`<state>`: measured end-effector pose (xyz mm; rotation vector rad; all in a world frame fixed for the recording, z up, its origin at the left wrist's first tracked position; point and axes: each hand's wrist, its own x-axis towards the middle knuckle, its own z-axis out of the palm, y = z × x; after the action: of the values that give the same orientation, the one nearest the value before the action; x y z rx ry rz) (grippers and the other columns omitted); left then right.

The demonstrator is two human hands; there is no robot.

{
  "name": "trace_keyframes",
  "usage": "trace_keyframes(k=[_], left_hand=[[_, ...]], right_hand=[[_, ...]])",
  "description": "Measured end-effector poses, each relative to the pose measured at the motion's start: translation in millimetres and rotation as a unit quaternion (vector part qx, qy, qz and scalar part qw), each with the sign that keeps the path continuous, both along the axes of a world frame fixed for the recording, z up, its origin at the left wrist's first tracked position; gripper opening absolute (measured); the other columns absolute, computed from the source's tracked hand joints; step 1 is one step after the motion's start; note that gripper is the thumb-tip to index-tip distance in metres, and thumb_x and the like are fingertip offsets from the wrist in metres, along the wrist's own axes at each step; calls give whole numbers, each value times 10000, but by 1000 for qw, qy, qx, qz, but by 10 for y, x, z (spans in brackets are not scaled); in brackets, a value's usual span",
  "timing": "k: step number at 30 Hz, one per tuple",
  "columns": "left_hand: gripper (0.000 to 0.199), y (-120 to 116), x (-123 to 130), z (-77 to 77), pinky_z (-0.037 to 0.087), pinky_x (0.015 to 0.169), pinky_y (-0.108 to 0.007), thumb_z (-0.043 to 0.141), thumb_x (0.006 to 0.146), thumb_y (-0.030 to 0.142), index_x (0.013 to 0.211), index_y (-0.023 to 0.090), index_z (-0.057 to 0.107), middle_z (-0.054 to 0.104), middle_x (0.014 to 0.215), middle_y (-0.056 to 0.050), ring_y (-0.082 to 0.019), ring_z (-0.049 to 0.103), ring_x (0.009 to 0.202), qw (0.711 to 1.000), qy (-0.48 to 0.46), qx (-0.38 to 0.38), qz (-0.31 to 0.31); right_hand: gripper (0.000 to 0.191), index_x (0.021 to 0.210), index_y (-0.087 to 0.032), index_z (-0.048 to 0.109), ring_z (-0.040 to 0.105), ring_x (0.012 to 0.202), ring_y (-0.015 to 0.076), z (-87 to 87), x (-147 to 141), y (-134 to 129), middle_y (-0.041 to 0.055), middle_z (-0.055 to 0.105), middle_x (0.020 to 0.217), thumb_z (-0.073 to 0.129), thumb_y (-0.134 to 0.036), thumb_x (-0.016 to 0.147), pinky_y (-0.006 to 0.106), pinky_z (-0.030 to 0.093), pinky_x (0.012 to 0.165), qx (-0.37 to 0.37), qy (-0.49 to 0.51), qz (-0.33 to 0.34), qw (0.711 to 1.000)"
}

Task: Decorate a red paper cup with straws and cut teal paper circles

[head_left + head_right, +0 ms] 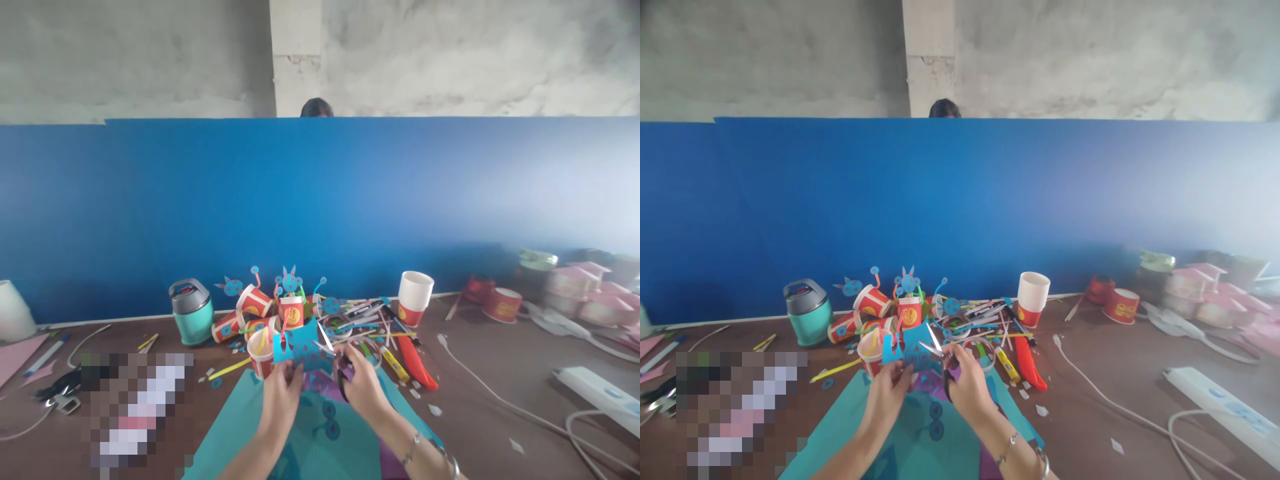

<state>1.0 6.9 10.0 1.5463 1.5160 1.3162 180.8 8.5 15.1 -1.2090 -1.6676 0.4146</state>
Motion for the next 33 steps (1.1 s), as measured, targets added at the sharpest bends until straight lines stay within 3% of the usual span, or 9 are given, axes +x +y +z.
trace_keyframes(k=[5,9,11,13,16,21,24,27,33], left_hand=[[545,-26,9,21,318,454,-251,493,747,692,444,243,424,469,368,14,-156,489,399,998,11,-68,-14],[676,-53,69,29,289,421,-251,426,697,831,388,230,441,419,318,10,-129,418,331,992,-13,-104,-63],[720,-76,110,59,256,400,-250,395,670,879,401,217,481,411,315,13,-108,361,310,983,-61,-127,-115],[723,-101,143,101,224,391,-245,409,663,885,496,198,561,433,350,25,-97,331,324,968,-128,-147,-159],[635,-119,154,151,206,407,-226,551,625,837,584,203,551,416,412,62,-79,316,375,955,-197,-141,-172],[576,-109,98,169,140,398,-205,638,631,761,602,199,514,314,390,112,-48,203,368,953,-241,-114,-147],[556,-97,75,168,161,392,-197,663,638,729,615,196,509,336,408,110,-45,225,374,958,-245,-85,-125],[530,-71,62,148,184,388,-194,659,661,706,675,188,546,336,430,117,-46,231,373,963,-239,-68,-104],[392,-43,74,97,258,406,-205,673,703,555,685,165,644,479,485,66,-70,335,408,977,-179,-50,-105]], right_hand=[[289,940,-228,615,614,809,230,46,53,-94,40,652,854,521,-79,712,321,495,742,95,-32,-39,994],[410,1011,-247,611,616,816,239,88,51,-162,34,667,863,493,-27,686,386,483,826,171,-95,-19,981],[516,1060,-259,615,610,811,235,110,36,-202,26,675,872,467,4,642,405,467,851,205,-142,10,969],[581,1075,-262,625,587,764,224,132,16,-243,14,656,811,444,16,598,383,474,785,233,-174,39,956],[588,1059,-262,643,567,712,210,147,-12,-283,4,618,730,430,15,586,349,479,709,245,-182,67,950],[396,1068,-249,611,636,912,248,119,-20,-258,55,688,971,523,-68,727,396,489,882,146,-69,30,986],[208,993,-227,612,628,807,225,105,-19,-217,55,684,912,603,-194,788,331,510,759,58,29,-4,998],[197,966,-213,606,575,679,185,88,-12,-178,40,677,843,645,-272,782,295,491,672,-7,108,-16,994],[238,985,-204,594,599,707,185,62,-18,-135,32,667,829,668,-306,783,274,481,628,-84,197,43,976]])
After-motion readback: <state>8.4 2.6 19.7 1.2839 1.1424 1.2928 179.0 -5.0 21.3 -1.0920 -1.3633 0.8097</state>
